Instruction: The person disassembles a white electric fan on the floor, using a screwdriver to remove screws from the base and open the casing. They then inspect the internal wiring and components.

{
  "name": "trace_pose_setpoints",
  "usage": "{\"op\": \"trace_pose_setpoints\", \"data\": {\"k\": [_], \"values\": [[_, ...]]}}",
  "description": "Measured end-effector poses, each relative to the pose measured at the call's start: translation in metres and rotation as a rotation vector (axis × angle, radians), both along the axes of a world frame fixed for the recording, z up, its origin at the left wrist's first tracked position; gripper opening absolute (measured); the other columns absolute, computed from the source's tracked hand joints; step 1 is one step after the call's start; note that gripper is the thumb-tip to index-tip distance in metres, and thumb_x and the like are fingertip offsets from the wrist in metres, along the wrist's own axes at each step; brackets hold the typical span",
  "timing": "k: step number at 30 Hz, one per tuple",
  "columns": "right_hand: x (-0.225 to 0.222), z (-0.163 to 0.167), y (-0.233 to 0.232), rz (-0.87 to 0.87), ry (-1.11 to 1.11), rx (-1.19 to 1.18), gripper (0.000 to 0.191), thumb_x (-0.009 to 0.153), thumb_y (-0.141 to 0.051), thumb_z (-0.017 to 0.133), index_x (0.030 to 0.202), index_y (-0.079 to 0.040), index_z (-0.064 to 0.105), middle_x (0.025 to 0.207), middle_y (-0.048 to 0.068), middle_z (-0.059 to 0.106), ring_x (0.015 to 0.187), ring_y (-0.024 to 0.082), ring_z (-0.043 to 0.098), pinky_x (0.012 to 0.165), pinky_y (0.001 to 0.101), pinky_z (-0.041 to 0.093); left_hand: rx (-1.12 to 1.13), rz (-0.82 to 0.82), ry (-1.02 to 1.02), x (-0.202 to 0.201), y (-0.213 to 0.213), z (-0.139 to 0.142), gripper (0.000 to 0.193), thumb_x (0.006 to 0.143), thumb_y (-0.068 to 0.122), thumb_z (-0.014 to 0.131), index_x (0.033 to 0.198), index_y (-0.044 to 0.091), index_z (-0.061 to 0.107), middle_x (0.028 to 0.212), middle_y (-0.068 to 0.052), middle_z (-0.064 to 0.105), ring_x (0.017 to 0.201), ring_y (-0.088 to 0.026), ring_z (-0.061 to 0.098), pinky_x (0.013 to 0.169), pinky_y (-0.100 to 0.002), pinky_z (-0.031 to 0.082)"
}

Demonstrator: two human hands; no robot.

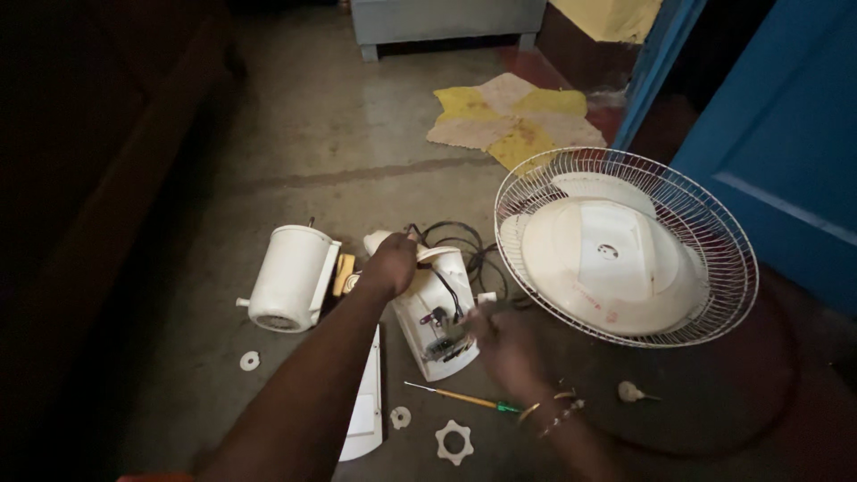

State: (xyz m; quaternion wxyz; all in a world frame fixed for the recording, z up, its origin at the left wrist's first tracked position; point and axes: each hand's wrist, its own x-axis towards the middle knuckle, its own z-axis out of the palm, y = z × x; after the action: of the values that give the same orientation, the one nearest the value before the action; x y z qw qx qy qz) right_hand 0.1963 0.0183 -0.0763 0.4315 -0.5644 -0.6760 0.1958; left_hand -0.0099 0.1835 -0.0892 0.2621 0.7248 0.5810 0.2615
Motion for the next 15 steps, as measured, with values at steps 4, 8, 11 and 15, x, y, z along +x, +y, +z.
{"op": "trace_pose_setpoints", "data": {"k": [4,8,11,15], "values": [[-0.006,0.007,-0.001,-0.201,-0.032,-0.447,0.042,0.099,-0.047,0.052,0.109,-0.015,0.077,0.081,0.019,0.074,0.076,0.035,0.074,0.073,0.0443,0.055,-0.148,0.107,-0.12,0.003,-0.012,0.014,0.056,0.103,0.044,0.032,0.131,0.006,0.062,0.137,-0.023,0.059,0.13,-0.04,0.054,0.112,-0.044,0.039],[-0.006,0.017,-0.007,-0.064,-0.195,-0.158,0.041,0.096,-0.044,0.055,0.099,-0.012,0.08,0.086,0.016,0.074,0.08,0.037,0.071,0.071,0.0473,0.054,-0.144,0.146,-0.107,0.001,-0.006,0.007,0.055,0.104,0.043,0.034,0.134,0.003,0.058,0.139,-0.025,0.057,0.133,-0.041,0.051,0.113,-0.044,0.038],[-0.006,0.021,-0.011,-0.068,-0.076,-0.079,0.04,0.101,-0.044,0.051,0.102,-0.013,0.077,0.083,0.015,0.075,0.076,0.036,0.073,0.071,0.0464,0.055,0.103,-0.027,0.045,-0.002,0.003,-0.006,0.052,0.107,0.034,0.031,0.128,-0.003,0.06,0.14,-0.029,0.056,0.13,-0.044,0.052,0.114,-0.044,0.039],[-0.008,0.019,-0.014,-0.061,-0.189,0.053,0.029,0.089,-0.037,0.062,0.098,-0.015,0.08,0.083,0.018,0.074,0.073,0.039,0.071,0.063,0.0482,0.054,0.197,-0.128,0.26,-0.002,0.008,-0.006,0.049,0.103,0.027,0.031,0.128,-0.002,0.061,0.136,-0.029,0.058,0.129,-0.045,0.054,0.111,-0.046,0.04]]}}
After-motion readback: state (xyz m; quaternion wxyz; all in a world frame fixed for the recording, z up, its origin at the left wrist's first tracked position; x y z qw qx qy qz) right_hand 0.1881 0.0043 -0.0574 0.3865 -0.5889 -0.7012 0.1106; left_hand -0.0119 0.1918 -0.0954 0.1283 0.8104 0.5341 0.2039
